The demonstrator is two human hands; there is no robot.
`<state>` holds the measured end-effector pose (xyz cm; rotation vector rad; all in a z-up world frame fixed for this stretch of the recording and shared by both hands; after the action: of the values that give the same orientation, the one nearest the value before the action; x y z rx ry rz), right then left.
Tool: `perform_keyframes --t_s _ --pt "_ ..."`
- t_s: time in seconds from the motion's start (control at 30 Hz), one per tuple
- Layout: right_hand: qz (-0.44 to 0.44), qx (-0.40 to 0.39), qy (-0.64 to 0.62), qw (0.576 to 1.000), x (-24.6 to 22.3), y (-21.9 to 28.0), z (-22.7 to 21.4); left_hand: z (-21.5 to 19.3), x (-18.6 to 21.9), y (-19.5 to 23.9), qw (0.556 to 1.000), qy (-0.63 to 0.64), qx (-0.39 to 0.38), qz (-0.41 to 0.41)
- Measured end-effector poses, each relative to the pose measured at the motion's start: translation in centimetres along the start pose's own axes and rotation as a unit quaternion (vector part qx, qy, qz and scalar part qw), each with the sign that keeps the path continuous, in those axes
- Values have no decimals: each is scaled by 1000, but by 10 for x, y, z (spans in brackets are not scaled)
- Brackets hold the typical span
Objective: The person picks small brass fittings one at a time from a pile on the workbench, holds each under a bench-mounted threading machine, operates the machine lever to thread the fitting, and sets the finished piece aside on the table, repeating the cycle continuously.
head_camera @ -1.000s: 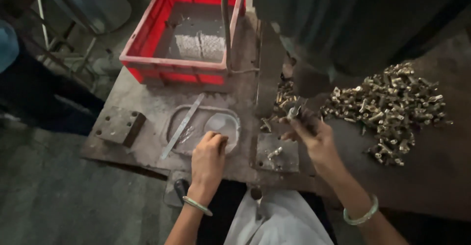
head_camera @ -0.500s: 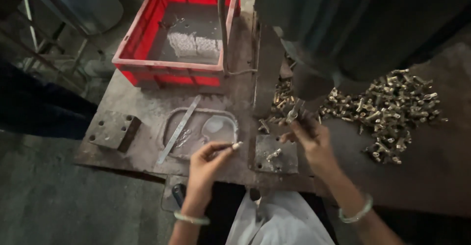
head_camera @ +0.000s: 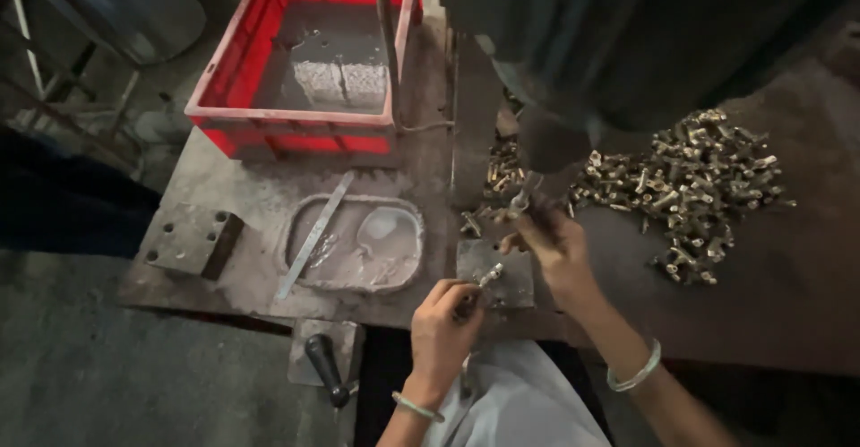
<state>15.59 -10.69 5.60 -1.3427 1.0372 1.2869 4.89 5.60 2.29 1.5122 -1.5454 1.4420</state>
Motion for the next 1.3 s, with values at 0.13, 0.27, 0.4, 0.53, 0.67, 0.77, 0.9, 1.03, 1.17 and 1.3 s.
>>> perform_keyframes --t_s 0.13,0.27,0.4,0.53,0.67,0.77,0.9,1.03,1.17,1.3 --pt "29 23 -15 999 -4 6 -2 22 -1 -1 1000 18 -10 17" --pt "-11 -7 -29 999 15 -2 -7 19 0 -20 998 -47 -36 -10" --pt "4 -15 -18 1000 7 -1 -7 18 38 -63 947 -266 -59 172" --pt "15 7 -91 996 6 4 1 95 -69 -96 851 -417 -204 245" --pt "17 -3 -45 999 20 -3 -1 108 -76 -111 804 -438 -248 317" --pt "-6 0 -115 993 21 1 0 97 -48 -100 799 -406 -221 384" --pt "5 -1 -82 997 20 -1 -2 42 7 -97 897 -309 -122 292" --pt "26 38 -64 997 12 7 -1 6 -22 -63 985 164 -30 -47" --pt "4 -16 -49 999 12 2 1 36 -54 -4 868 424 -29 -258" --pt "12 7 -40 999 4 2 -1 43 -57 29 830 440 -36 -340"
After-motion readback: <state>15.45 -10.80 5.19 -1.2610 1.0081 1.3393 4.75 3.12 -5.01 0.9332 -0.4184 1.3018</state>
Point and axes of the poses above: each hand's wrist, its own y-axis away from the middle knuckle, its own z-axis out of the palm, x = y × z, the point moved 10 cm from there along -y, towards the middle knuckle, and after that the axes turned 3 degrees about y, right-handed, at the moved point
